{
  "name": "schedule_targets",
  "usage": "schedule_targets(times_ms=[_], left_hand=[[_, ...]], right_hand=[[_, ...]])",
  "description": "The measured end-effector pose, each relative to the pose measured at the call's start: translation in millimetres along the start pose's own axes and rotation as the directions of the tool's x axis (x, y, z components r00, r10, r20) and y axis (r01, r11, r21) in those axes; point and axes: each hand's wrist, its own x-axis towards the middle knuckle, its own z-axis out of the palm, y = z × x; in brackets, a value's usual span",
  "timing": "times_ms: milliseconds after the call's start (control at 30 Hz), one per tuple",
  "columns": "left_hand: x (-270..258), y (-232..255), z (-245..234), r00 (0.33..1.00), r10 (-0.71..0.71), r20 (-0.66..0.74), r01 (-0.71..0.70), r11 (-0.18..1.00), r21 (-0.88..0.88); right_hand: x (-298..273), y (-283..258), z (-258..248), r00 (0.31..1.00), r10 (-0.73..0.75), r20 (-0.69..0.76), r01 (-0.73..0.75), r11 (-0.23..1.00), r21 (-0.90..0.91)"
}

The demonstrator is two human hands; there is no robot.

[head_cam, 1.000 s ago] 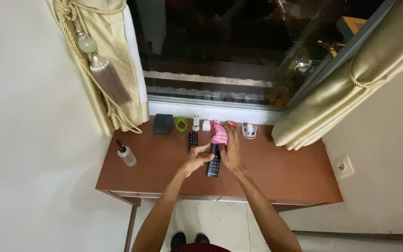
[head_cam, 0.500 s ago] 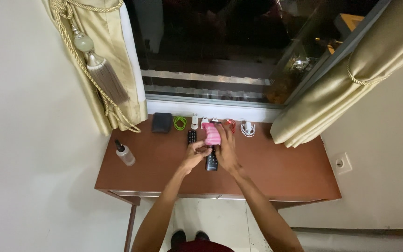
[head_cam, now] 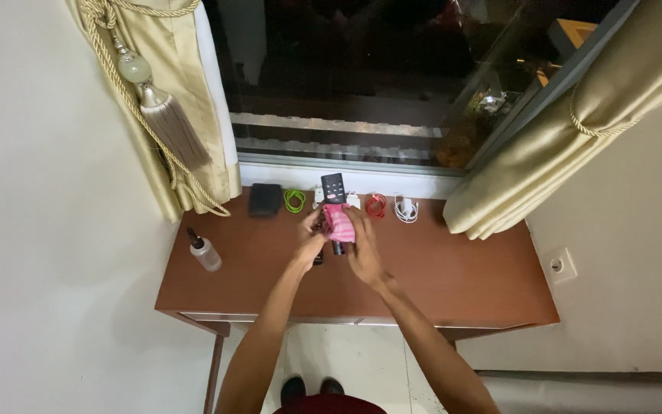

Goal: Cleaning remote controls and a desk surface using a cleaning cloth and a spray bottle.

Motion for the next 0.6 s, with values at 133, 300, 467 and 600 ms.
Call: schedule_targets(times_ms=[133,300,467,600], left_hand=[[-6.9,-2.0,-0.9,1.0,-0.009,0.023,0.011,0.994,-0.109],[-2.0,-52.1,-16.5,0.963,-0.141,0.229,0.112,0.984,0.136],[-24.2,-8.6,-10.3,0.94,-0.165,0.299,0.153,0.986,0.064],[-12.3,-37.4,-11.2,0.981,-0.094,0.168,0.081,0.994,0.08]], right_hand=[[-3.9,7.9,0.6,1.0,0.012,0.015,-0.012,0.999,0.037],[9.0,34.7,2.9,0.959,-0.211,-0.189,0.221,0.975,0.033],[20.5,22.4,-9.9,0.978,-0.029,-0.205,0.062,0.986,0.157],[12.0,52.9,17.8,0.991,0.042,-0.129,-0.004,0.958,0.286]])
